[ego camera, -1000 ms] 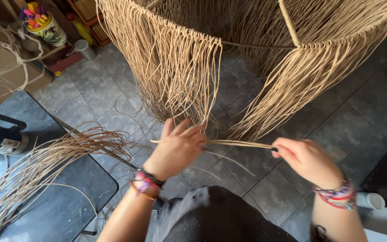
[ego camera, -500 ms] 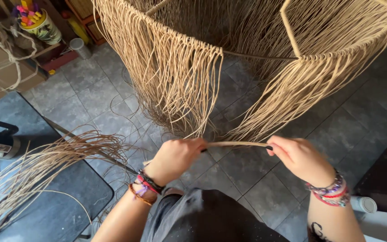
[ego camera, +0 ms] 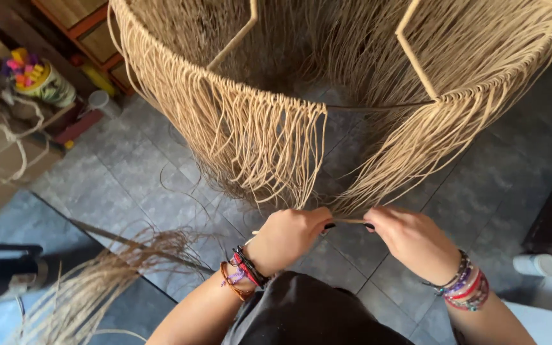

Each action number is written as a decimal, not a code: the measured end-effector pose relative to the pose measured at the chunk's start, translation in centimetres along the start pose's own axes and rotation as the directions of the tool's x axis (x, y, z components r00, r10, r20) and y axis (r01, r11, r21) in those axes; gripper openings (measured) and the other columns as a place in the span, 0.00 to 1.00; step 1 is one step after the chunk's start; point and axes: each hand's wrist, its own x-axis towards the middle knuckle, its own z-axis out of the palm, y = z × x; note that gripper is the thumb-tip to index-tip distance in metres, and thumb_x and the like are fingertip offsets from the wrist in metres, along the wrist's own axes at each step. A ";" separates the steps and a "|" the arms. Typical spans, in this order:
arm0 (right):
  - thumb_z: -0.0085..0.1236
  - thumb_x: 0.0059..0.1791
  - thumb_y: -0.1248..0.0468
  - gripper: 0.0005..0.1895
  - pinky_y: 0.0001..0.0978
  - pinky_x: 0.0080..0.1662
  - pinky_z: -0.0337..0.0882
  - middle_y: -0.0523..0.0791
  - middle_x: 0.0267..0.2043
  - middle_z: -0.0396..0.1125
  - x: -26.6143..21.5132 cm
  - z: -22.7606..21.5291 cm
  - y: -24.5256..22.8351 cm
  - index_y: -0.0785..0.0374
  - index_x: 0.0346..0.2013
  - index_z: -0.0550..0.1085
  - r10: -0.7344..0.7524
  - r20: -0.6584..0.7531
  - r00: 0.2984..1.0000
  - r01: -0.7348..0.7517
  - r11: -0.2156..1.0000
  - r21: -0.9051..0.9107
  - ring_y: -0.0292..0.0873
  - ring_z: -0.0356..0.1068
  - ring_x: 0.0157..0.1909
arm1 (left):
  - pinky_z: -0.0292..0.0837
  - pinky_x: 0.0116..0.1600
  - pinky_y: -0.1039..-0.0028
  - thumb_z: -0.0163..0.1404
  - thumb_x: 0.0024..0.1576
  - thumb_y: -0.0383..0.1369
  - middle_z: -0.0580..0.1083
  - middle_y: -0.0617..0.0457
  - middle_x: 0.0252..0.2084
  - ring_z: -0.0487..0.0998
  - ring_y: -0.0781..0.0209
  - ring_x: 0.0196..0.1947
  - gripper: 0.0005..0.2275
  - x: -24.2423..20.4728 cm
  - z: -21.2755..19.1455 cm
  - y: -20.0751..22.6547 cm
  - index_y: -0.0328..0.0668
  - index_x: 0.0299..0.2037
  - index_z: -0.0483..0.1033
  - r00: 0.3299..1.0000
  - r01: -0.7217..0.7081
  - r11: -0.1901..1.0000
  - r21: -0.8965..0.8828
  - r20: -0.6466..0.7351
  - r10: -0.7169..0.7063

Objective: Weave natural fiber strands onto a circular frame to construct a lampshade.

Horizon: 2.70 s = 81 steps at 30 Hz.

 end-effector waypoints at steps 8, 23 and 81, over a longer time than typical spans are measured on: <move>0.53 0.51 0.70 0.04 0.37 0.29 0.73 0.43 0.33 0.68 1.2 -0.1 -2.2 0.60 0.32 0.68 -0.026 -0.166 0.986 -0.003 0.985 -0.173 0.42 0.69 0.29 | 0.67 0.29 0.66 0.43 0.64 0.26 0.76 0.54 0.25 0.75 0.55 0.20 0.06 2.3 -3.8 -1.0 0.44 0.36 0.73 0.985 -0.168 0.925 -0.340 -0.012 0.174; 0.37 0.59 0.70 0.16 0.25 0.26 0.66 0.39 0.19 0.68 8.7 -8.8 0.0 0.65 0.44 0.77 0.053 -0.729 0.683 0.145 0.968 0.206 0.31 0.62 0.16 | 0.65 0.36 0.56 0.32 0.67 0.41 0.75 0.53 0.31 0.75 0.51 0.27 0.17 6.4 -3.0 0.0 0.43 0.39 0.74 0.612 -0.489 0.866 0.102 -0.667 0.424; 0.50 0.54 0.70 0.10 0.50 0.51 0.81 0.58 0.39 0.75 12.2 1.6 7.0 0.70 0.33 0.78 0.200 -0.227 0.953 0.181 0.224 0.958 0.53 0.78 0.46 | 0.58 0.29 0.61 0.58 0.57 0.33 0.69 0.58 0.26 0.65 0.54 0.30 0.08 10.2 -6.4 0.1 0.50 0.30 0.71 0.712 0.283 0.867 0.411 -0.696 0.097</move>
